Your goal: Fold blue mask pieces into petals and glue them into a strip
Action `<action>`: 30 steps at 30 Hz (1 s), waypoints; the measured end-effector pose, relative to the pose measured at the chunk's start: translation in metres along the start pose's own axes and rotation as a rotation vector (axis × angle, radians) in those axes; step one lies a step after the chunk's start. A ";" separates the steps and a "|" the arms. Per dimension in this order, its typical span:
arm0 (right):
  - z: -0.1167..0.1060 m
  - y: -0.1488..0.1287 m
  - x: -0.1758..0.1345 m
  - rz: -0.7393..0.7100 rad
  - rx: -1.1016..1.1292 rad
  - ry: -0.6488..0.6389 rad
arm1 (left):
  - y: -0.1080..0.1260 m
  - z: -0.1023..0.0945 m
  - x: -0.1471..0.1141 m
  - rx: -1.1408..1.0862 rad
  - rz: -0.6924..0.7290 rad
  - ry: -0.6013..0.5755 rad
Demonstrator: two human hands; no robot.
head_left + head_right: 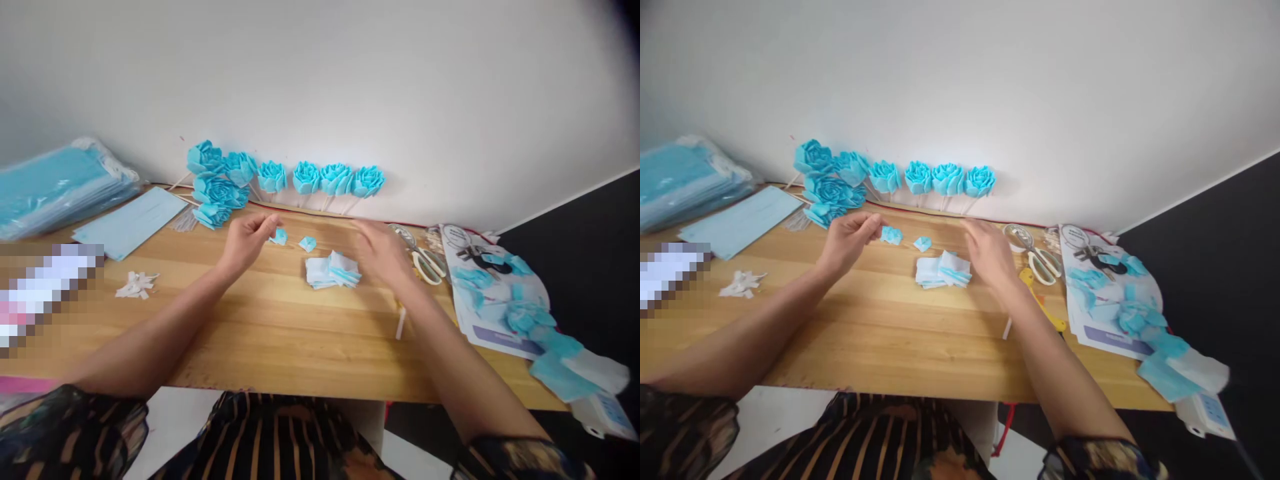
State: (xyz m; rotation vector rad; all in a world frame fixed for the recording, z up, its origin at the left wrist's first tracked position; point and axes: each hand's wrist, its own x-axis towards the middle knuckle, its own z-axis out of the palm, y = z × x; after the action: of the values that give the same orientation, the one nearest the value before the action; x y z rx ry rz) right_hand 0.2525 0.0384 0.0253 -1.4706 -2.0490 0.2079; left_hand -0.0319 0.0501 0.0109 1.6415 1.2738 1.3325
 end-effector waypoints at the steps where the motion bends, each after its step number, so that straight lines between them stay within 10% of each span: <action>1: -0.017 0.003 -0.013 -0.026 -0.117 0.018 | -0.004 -0.004 0.006 0.076 0.027 0.021; 6: -0.080 0.032 -0.101 0.125 -0.475 -0.117 | -0.021 -0.016 0.025 0.453 0.155 -0.083; 12: -0.089 0.064 -0.172 0.180 -0.558 -0.317 | -0.030 -0.011 0.050 0.880 0.159 -0.355; 22: -0.061 0.066 -0.176 0.130 -0.737 -0.199 | -0.028 0.006 0.074 0.909 0.044 -0.606; 30: -0.061 0.060 -0.167 0.628 -0.388 0.038 | -0.037 0.000 0.070 0.789 -0.003 -0.589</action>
State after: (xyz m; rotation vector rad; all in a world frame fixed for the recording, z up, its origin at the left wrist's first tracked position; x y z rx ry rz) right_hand 0.3685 -0.1027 -0.0160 -2.3129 -1.5929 0.0242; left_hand -0.0417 0.1279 0.0000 2.3064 1.4873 0.2432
